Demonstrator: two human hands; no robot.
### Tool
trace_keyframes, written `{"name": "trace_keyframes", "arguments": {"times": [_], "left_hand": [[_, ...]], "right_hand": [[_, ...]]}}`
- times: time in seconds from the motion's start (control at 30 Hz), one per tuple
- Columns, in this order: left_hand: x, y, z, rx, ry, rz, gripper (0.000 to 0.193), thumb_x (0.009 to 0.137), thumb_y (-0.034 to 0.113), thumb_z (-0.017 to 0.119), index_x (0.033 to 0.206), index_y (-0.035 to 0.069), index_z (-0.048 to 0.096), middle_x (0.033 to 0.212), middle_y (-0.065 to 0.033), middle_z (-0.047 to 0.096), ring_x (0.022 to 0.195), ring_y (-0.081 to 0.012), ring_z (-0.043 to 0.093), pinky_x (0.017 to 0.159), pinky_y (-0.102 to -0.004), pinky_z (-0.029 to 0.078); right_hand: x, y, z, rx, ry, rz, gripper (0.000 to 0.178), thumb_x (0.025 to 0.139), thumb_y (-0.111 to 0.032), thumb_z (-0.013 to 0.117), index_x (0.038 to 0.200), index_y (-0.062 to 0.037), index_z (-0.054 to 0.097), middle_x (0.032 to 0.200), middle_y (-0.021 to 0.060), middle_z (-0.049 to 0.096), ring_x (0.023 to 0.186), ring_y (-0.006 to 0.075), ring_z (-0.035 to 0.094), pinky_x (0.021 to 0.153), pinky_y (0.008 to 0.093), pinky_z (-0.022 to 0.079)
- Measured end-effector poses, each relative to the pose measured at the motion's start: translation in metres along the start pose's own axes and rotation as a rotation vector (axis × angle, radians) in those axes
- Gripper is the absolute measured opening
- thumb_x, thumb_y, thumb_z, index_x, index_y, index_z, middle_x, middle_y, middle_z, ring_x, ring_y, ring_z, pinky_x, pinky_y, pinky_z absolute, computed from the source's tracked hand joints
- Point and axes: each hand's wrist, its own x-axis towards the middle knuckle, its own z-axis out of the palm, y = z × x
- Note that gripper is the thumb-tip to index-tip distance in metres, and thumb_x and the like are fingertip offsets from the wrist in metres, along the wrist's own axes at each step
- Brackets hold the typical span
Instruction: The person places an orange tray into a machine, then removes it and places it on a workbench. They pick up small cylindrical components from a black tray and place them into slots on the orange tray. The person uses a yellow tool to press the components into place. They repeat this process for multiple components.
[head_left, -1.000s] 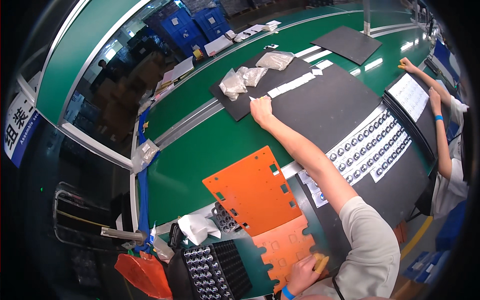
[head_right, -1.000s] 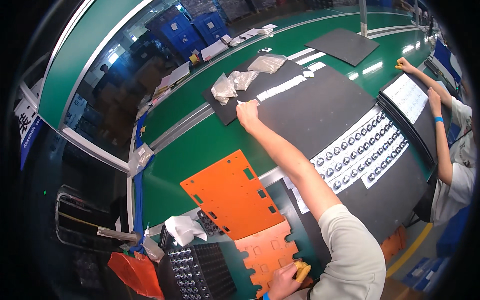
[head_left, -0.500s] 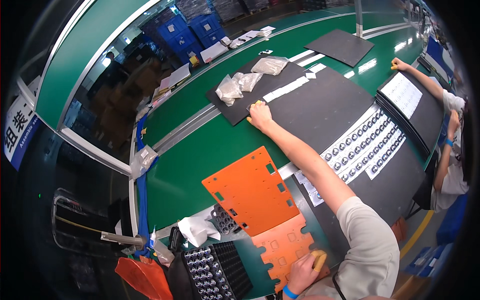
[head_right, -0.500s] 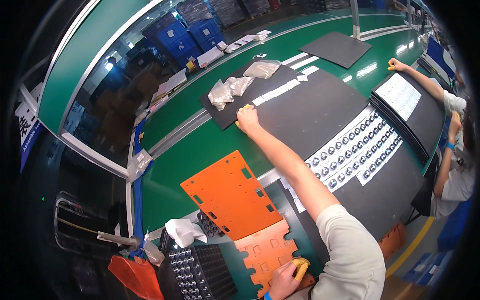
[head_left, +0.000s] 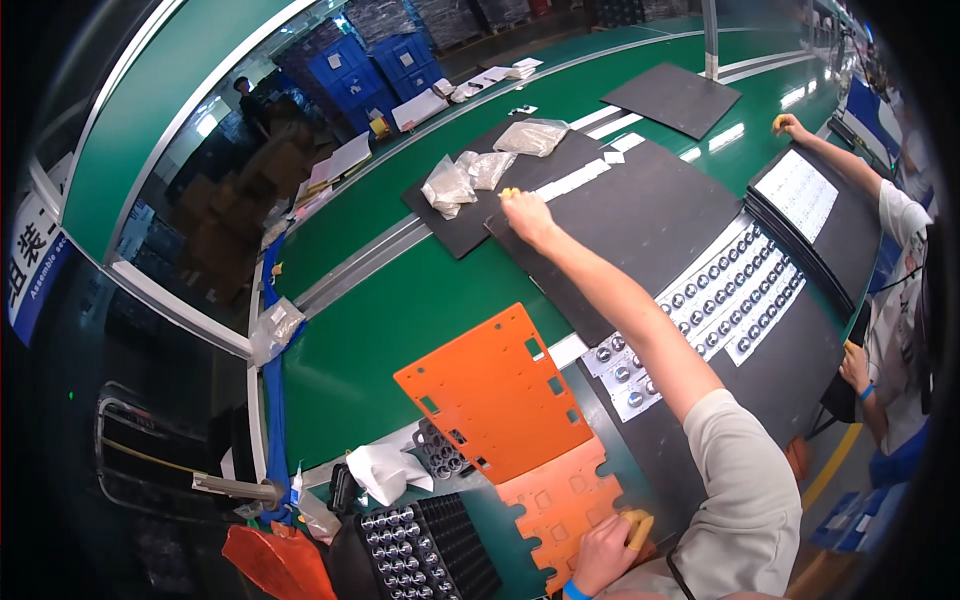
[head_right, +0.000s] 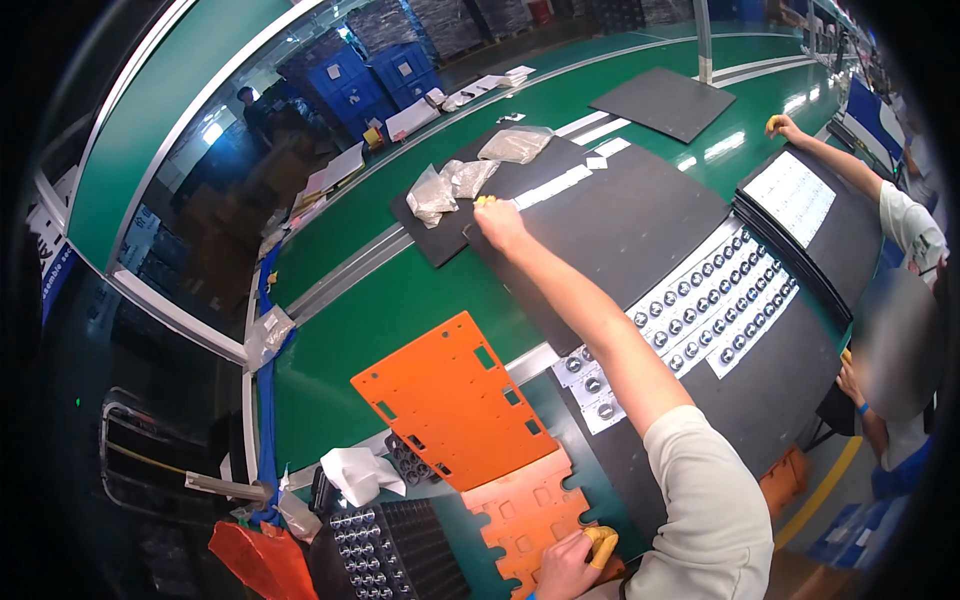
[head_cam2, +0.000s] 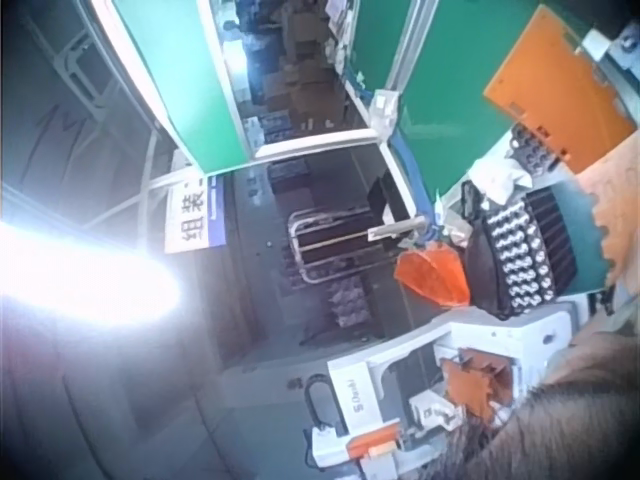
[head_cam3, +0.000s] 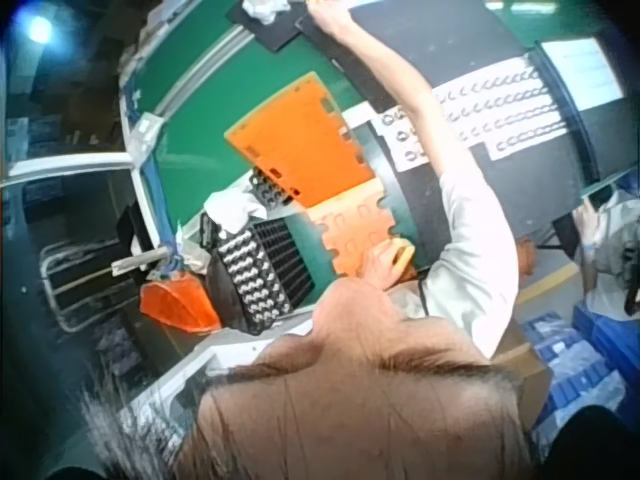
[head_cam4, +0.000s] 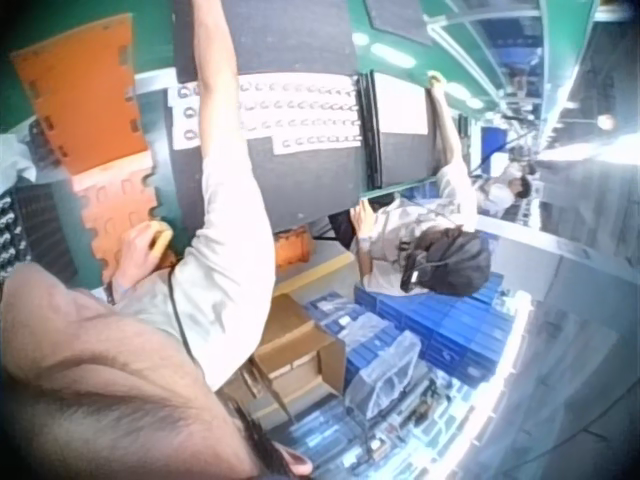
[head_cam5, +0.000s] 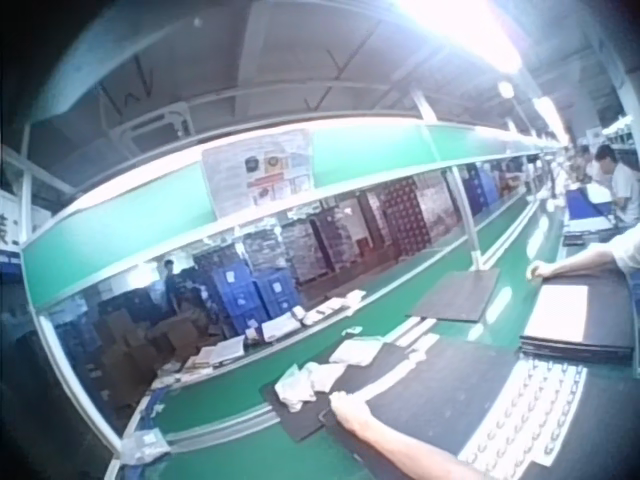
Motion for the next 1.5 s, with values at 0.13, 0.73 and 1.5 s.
{"name": "trace_keyframes", "arguments": {"times": [0.13, 0.73, 1.5], "left_hand": [[0.006, 0.016, -0.001, -0.031, 0.073, 0.006, 0.011, 0.088, 0.014, 0.073, 0.09, 0.006, 0.066, 0.083, -0.0162, 0.068, 0.073, -0.0349, 0.068, 0.064, -0.0413, 0.054], [0.008, 0.016, 0.001, 0.098, 0.06, 0.056, 0.021, 0.082, 0.022, 0.08, 0.087, 0.007, 0.067, 0.074, -0.0102, 0.066, 0.066, -0.0294, 0.066, 0.058, -0.0381, 0.052], [0.007, 0.023, -0.008, 0.105, -0.031, 0.036, 0.031, 0.075, 0.029, 0.083, 0.098, 0.011, 0.07, 0.069, -0.0046, 0.056, 0.063, -0.0256, 0.061, 0.054, -0.0381, 0.048]], "right_hand": [[0.006, 0.056, 0.02, -0.18, 0.051, 0.028, 0.008, 0.082, -0.011, 0.066, 0.085, -0.0058, 0.071, 0.086, 0.0137, 0.072, 0.081, 0.0279, 0.072, 0.066, 0.0394, 0.059], [0.003, 0.023, 0.024, -0.4, -0.345, 0.114, 0.031, 0.088, -0.026, 0.058, 0.105, -0.0007, 0.065, 0.093, 0.0209, 0.073, 0.08, 0.0407, 0.073, 0.073, 0.0519, 0.059], [-0.032, 0.049, -0.001, -0.286, -0.358, -0.048, 0.02, 0.088, -0.011, 0.061, 0.105, -0.0042, 0.07, 0.096, 0.0129, 0.074, 0.092, 0.0291, 0.074, 0.077, 0.0395, 0.059]]}}
